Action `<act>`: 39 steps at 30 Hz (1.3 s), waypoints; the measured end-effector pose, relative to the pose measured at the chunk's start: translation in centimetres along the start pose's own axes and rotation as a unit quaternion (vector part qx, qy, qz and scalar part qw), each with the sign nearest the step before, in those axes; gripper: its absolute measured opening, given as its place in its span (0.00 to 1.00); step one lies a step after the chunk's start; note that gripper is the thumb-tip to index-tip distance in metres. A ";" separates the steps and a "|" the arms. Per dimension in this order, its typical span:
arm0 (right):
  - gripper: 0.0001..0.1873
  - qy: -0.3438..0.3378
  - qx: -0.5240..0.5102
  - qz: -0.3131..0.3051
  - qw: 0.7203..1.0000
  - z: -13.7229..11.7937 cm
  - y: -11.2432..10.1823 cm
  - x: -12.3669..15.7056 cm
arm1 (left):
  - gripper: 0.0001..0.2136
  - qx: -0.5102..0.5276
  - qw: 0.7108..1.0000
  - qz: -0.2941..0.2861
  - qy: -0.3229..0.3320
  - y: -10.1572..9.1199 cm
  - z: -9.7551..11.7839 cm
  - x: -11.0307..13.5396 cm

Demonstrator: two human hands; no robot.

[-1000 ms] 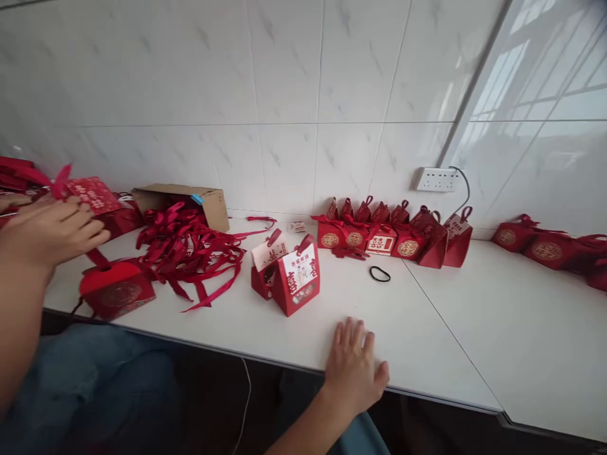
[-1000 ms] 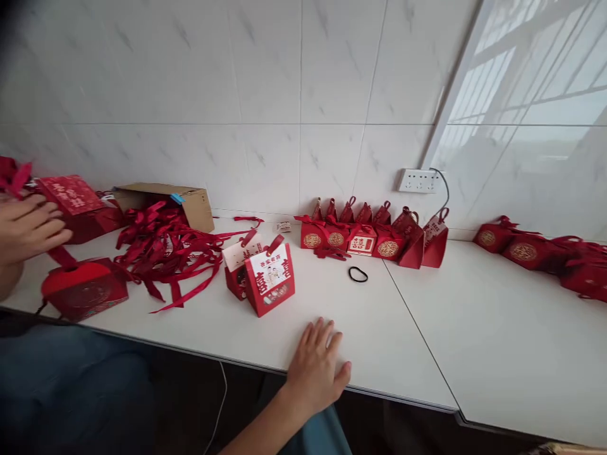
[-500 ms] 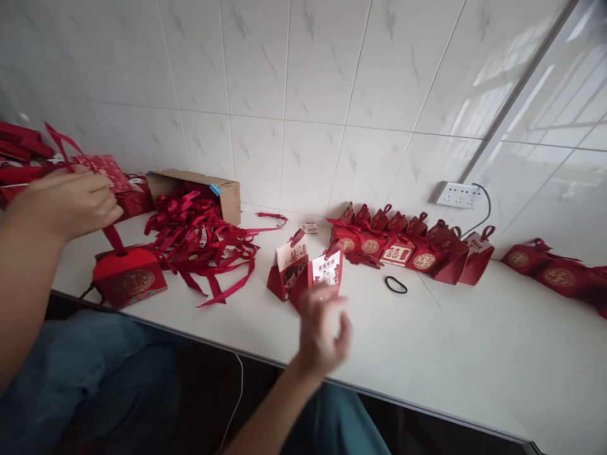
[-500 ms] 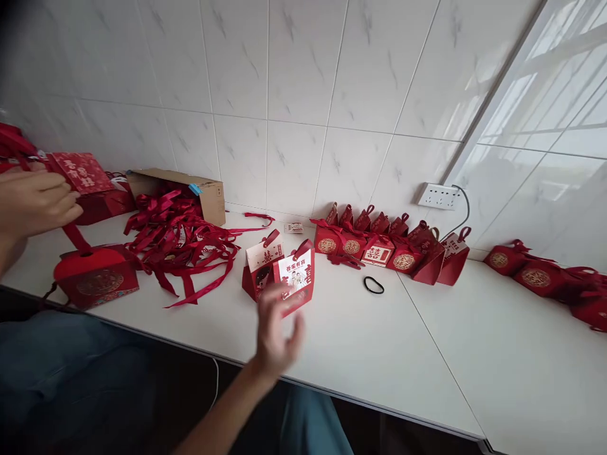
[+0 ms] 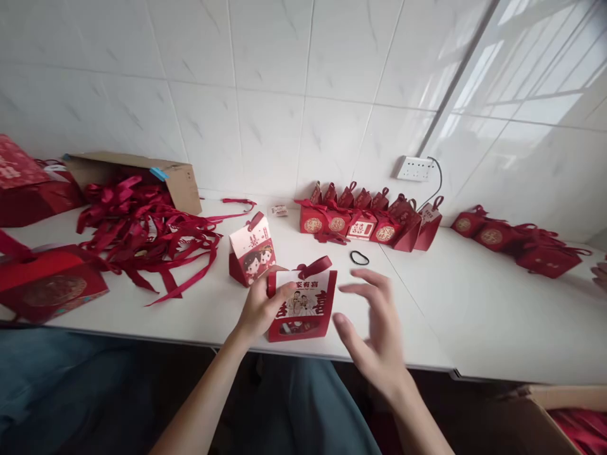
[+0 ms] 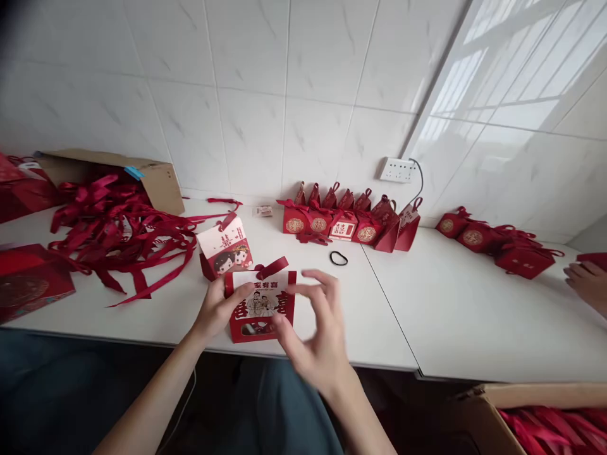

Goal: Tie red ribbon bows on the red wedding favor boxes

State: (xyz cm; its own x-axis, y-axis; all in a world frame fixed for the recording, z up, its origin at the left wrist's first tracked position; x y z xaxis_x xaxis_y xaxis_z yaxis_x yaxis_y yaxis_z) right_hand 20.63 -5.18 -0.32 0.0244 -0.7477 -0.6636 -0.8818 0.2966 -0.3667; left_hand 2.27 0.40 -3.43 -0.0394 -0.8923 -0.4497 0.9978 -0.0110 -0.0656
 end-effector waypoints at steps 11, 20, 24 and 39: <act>0.05 0.041 -0.134 -0.026 0.990 0.5 1.0 -4.1 | 0.10 -0.041 0.997 -0.055 0.044 1.9 1.6 1.7; 0.05 -0.070 -0.077 -0.022 0.994 -0.1 0.6 -2.6 | 0.13 -0.033 0.986 -0.025 0.164 2.4 4.7 0.8; 0.12 -0.132 -0.031 -0.030 0.990 -0.2 0.1 -1.9 | 0.07 -0.121 0.952 0.026 0.280 2.7 5.3 0.7; 0.05 -0.032 -0.056 0.052 0.997 0.6 1.4 -1.4 | 0.13 -0.147 0.943 -0.023 0.297 2.7 4.7 0.4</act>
State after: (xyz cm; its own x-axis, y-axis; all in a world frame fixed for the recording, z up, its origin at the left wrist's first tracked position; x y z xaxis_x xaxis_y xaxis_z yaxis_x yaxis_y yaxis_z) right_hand 19.68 -3.37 -0.30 -0.0421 -0.6758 -0.7359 -0.9283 0.2989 -0.2213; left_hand 5.17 -2.14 0.37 -0.1931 -0.4825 -0.8544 0.9395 0.1601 -0.3027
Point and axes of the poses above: each hand's wrist, its own x-axis away from the middle knuckle, its own y-axis out of the palm, z = x × y, the point moved 3 cm from there along -x, towards the middle knuckle, and after that the axes turned 6 degrees about y, right-handed, at the moved point
